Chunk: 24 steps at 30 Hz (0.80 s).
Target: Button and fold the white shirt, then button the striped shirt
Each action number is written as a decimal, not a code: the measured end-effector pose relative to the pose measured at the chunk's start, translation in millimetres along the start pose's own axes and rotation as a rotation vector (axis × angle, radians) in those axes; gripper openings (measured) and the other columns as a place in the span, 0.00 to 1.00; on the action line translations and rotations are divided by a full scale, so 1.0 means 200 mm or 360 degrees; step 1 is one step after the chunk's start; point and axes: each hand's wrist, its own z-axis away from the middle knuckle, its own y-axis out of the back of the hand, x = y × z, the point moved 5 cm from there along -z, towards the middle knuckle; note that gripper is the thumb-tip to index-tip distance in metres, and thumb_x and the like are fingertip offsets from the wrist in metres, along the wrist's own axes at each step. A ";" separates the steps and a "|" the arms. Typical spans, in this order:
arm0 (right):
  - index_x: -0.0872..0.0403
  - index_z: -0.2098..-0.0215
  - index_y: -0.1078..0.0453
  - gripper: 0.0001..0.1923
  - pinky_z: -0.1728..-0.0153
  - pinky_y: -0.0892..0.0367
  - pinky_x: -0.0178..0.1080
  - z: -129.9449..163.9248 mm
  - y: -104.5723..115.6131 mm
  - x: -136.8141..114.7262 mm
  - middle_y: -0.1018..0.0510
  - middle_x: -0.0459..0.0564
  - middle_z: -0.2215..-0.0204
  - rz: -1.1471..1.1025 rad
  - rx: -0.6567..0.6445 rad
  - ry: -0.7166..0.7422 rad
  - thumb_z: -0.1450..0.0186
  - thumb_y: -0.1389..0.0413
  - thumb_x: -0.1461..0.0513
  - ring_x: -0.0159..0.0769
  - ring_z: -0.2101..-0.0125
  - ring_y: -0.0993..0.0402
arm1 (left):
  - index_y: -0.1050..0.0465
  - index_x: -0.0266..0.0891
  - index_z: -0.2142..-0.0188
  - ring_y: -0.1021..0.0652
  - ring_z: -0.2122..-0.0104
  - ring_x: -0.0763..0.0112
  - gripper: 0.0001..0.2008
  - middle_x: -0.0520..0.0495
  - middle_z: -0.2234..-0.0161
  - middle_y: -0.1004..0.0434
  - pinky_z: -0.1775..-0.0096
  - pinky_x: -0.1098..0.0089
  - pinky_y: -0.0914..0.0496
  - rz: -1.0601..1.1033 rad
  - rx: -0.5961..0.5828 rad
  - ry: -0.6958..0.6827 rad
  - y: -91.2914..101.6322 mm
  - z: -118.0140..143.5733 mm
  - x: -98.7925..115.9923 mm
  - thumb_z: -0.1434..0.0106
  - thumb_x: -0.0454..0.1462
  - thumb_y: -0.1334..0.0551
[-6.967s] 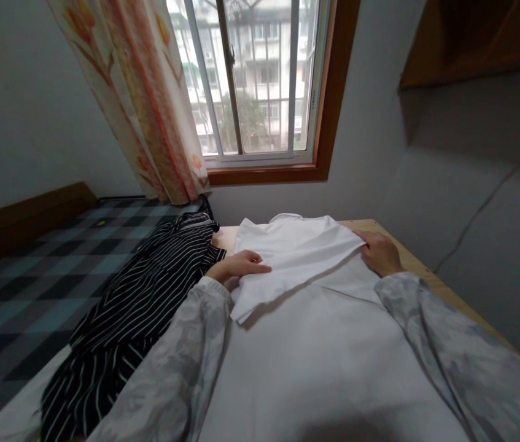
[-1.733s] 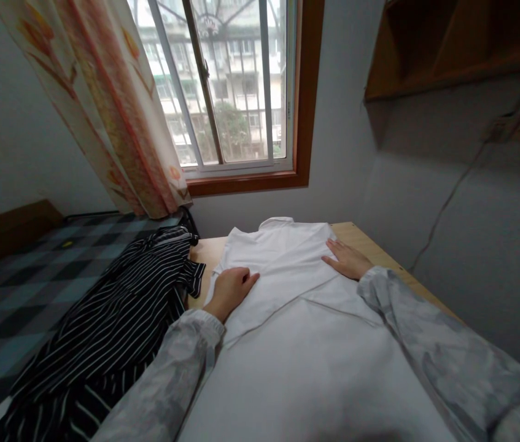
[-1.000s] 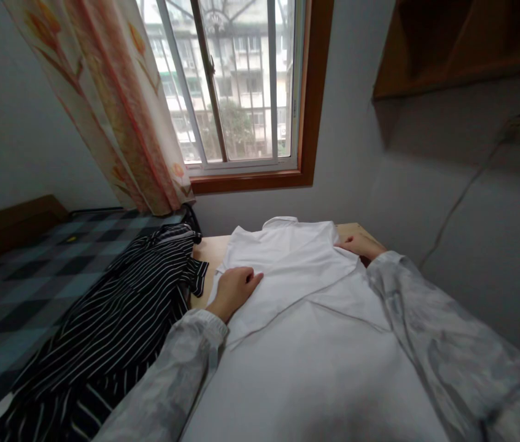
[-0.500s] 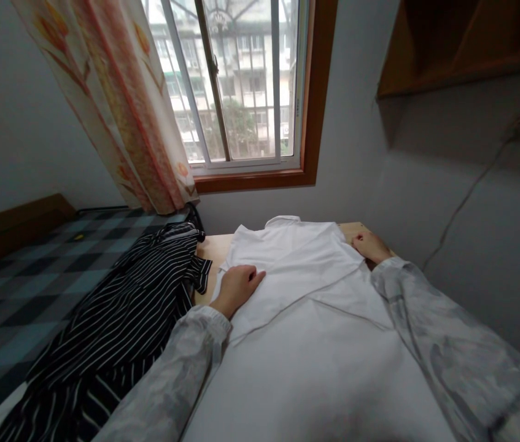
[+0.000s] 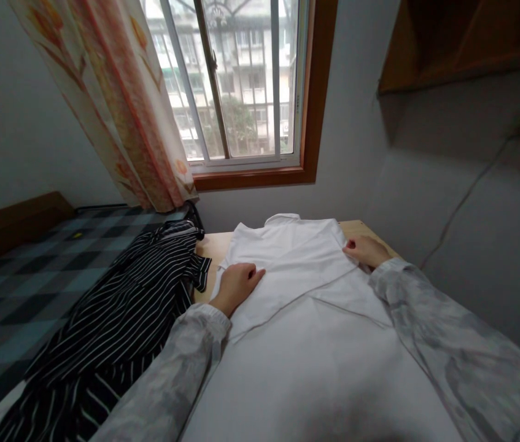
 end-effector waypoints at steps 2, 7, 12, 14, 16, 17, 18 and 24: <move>0.51 0.69 0.20 0.08 0.65 0.37 0.38 -0.01 0.01 0.02 0.14 0.54 0.66 0.0020 0.0024 -0.0005 0.34 0.39 0.58 0.43 0.63 0.20 | 0.24 0.42 0.72 0.25 0.68 0.62 0.24 0.44 0.70 0.19 0.65 0.63 0.47 0.0007 0.0005 -0.0001 0.00 0.00 0.00 0.24 0.52 0.41; 0.52 0.69 0.20 0.08 0.67 0.39 0.39 -0.02 0.06 0.14 0.15 0.55 0.66 0.0078 0.0078 -0.0066 0.34 0.39 0.59 0.43 0.65 0.22 | 0.25 0.42 0.73 0.26 0.69 0.62 0.24 0.44 0.71 0.20 0.65 0.63 0.47 0.0026 0.0006 0.0001 0.01 0.00 0.01 0.24 0.52 0.41; 0.52 0.65 0.22 0.09 0.69 0.41 0.39 0.02 0.06 0.21 0.15 0.56 0.65 0.0071 0.0088 -0.0297 0.31 0.40 0.56 0.43 0.66 0.23 | 0.26 0.42 0.73 0.26 0.69 0.62 0.24 0.44 0.71 0.20 0.65 0.63 0.48 0.0029 0.0017 0.0013 0.01 0.00 0.01 0.24 0.52 0.41; 0.51 0.63 0.23 0.10 0.68 0.40 0.39 0.04 0.07 0.18 0.16 0.55 0.64 -0.0018 0.0199 -0.0281 0.30 0.43 0.55 0.43 0.67 0.23 | 0.25 0.42 0.73 0.25 0.69 0.61 0.24 0.44 0.71 0.20 0.65 0.63 0.47 0.0034 0.0022 0.0005 0.01 0.00 0.00 0.25 0.52 0.41; 0.51 0.61 0.25 0.10 0.65 0.36 0.40 0.06 0.08 0.11 0.17 0.54 0.63 -0.0151 0.0315 -0.0080 0.29 0.46 0.56 0.42 0.66 0.24 | 0.25 0.42 0.73 0.25 0.68 0.61 0.24 0.44 0.71 0.20 0.65 0.63 0.47 0.0042 0.0029 0.0004 0.01 0.00 0.00 0.25 0.52 0.41; 0.51 0.61 0.25 0.10 0.62 0.34 0.40 0.07 0.09 0.07 0.17 0.54 0.63 -0.0209 0.0384 0.0060 0.29 0.47 0.57 0.43 0.64 0.24 | 0.25 0.42 0.73 0.25 0.68 0.61 0.24 0.44 0.71 0.20 0.65 0.63 0.46 0.0058 0.0033 0.0013 0.01 0.00 -0.01 0.25 0.52 0.41; 0.51 0.61 0.26 0.09 0.59 0.32 0.41 0.10 0.10 0.03 0.18 0.55 0.62 -0.0249 0.0465 0.0195 0.30 0.48 0.59 0.44 0.62 0.24 | 0.26 0.42 0.73 0.26 0.69 0.62 0.24 0.45 0.71 0.20 0.66 0.64 0.46 0.0088 0.0035 0.0030 0.01 0.00 -0.02 0.25 0.52 0.41; 0.50 0.68 0.26 0.11 0.54 0.27 0.45 0.45 0.09 -0.10 0.19 0.54 0.66 -0.0260 0.0458 0.0795 0.29 0.47 0.59 0.46 0.61 0.22 | 0.32 0.42 0.75 0.28 0.72 0.66 0.26 0.49 0.74 0.24 0.67 0.65 0.46 0.0325 0.0067 0.0187 0.02 -0.01 -0.05 0.26 0.55 0.42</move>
